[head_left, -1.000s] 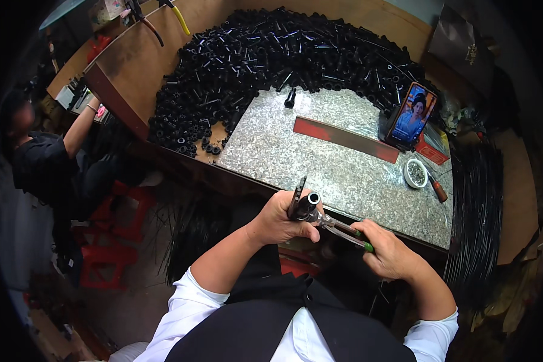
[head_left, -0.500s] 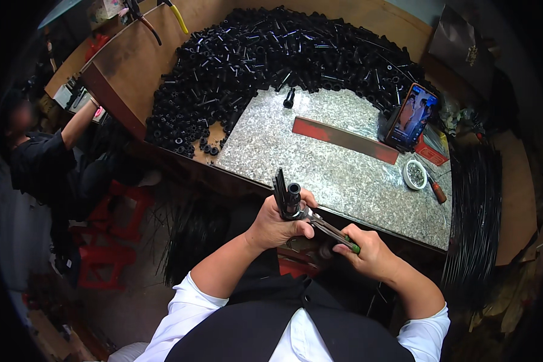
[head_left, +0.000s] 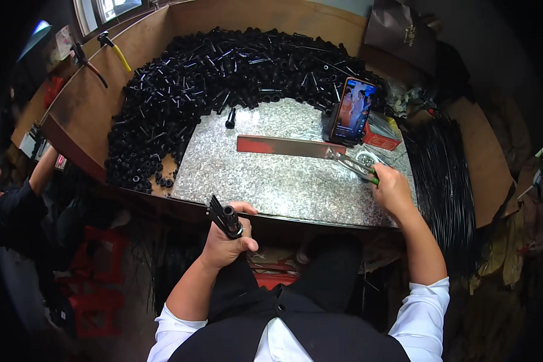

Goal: Manually assembling wire connectors by inserting metal or plastic pins into a housing and securing them with pliers.

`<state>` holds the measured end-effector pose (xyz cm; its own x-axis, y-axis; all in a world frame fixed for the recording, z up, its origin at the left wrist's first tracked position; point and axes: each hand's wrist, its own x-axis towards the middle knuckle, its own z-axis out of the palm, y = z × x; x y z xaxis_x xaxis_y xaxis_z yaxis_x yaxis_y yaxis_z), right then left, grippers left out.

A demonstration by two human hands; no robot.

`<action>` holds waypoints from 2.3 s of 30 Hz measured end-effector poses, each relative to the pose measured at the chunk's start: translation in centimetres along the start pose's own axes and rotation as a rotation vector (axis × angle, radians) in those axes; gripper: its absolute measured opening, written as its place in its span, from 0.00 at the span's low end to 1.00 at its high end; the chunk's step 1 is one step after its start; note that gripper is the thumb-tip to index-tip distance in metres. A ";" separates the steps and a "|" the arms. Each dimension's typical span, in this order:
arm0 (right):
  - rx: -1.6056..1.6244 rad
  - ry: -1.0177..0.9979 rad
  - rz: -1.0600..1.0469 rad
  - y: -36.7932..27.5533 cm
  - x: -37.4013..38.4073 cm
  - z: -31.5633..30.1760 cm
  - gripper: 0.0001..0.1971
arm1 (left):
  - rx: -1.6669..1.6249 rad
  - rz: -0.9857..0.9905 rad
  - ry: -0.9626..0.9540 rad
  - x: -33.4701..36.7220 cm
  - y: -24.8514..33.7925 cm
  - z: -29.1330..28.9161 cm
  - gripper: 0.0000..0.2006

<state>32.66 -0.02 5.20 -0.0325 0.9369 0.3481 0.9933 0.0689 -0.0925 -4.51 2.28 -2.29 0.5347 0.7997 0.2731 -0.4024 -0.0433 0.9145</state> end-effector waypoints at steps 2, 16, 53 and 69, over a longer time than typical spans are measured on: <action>-0.061 -0.082 0.089 0.9 1.3 -0.1 0.06 | 0.012 -0.011 -0.051 -0.1 0.0 0.1 0.33; -0.155 -0.334 0.087 1.2 4.4 1.1 0.08 | 0.048 -0.047 -0.085 -0.1 -0.3 -0.3 0.32; -0.052 -0.074 0.042 2.2 3.0 1.8 0.07 | 0.015 -0.078 -0.041 -0.1 -0.6 -0.5 0.30; 1.877 -0.302 0.093 -14.3 -1.7 3.2 0.06 | 0.060 -0.058 0.046 0.3 0.8 3.0 0.34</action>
<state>18.13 -1.55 2.94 -0.2158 0.9647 0.1508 -0.3851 0.0579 -0.9211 -2.49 0.68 -0.58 0.5206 0.8285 0.2063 -0.3254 -0.0308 0.9451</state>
